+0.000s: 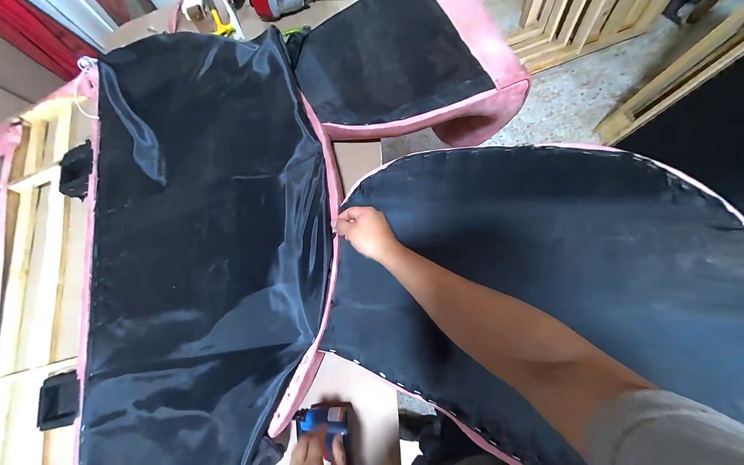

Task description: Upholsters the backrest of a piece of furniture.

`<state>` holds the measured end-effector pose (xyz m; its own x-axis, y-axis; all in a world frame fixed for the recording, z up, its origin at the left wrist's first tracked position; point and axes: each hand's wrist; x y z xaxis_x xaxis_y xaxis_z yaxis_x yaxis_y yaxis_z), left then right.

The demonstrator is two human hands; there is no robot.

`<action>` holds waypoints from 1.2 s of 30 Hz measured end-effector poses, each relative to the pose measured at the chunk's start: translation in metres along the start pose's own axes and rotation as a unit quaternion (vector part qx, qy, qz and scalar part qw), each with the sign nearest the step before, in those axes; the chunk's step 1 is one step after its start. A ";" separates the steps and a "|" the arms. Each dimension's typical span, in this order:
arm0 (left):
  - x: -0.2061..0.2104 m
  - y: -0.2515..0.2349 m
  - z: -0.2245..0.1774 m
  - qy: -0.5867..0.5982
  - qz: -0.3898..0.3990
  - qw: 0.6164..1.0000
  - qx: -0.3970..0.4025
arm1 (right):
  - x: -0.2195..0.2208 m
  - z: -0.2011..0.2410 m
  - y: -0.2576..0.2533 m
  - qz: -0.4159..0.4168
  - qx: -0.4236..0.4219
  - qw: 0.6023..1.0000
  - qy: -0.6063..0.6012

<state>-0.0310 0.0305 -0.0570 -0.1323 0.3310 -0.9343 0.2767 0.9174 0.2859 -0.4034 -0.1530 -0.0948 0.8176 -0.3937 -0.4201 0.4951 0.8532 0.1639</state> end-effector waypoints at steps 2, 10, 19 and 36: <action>-0.028 -0.048 -0.036 0.019 -0.092 0.992 0.087 | 0.007 -0.017 0.019 -0.037 -0.163 0.978 0.124; -0.032 -0.232 -0.136 -0.107 -0.118 0.982 0.097 | 0.030 -0.035 0.019 0.136 -0.332 0.877 0.318; -0.023 -0.237 -0.138 -0.058 -0.218 0.963 0.148 | 0.004 -0.043 0.006 -0.081 -0.412 0.878 0.230; 0.006 -0.243 -0.137 -0.026 -0.252 0.949 0.189 | 0.005 -0.015 -0.035 0.060 -0.626 0.712 0.314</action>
<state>-0.2292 -0.1607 -0.1028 -0.2947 -0.1482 -0.9440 0.5140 0.8082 -0.2874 -0.4212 -0.1797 -0.1161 0.3440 -0.3972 -0.8509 -0.5378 0.6595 -0.5252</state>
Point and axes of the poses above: each hand's wrist, its own y-axis away from the middle knuckle, its own x-axis out of the palm, z = x × y, and after that the axes turned 5 degrees about -x, right-handed
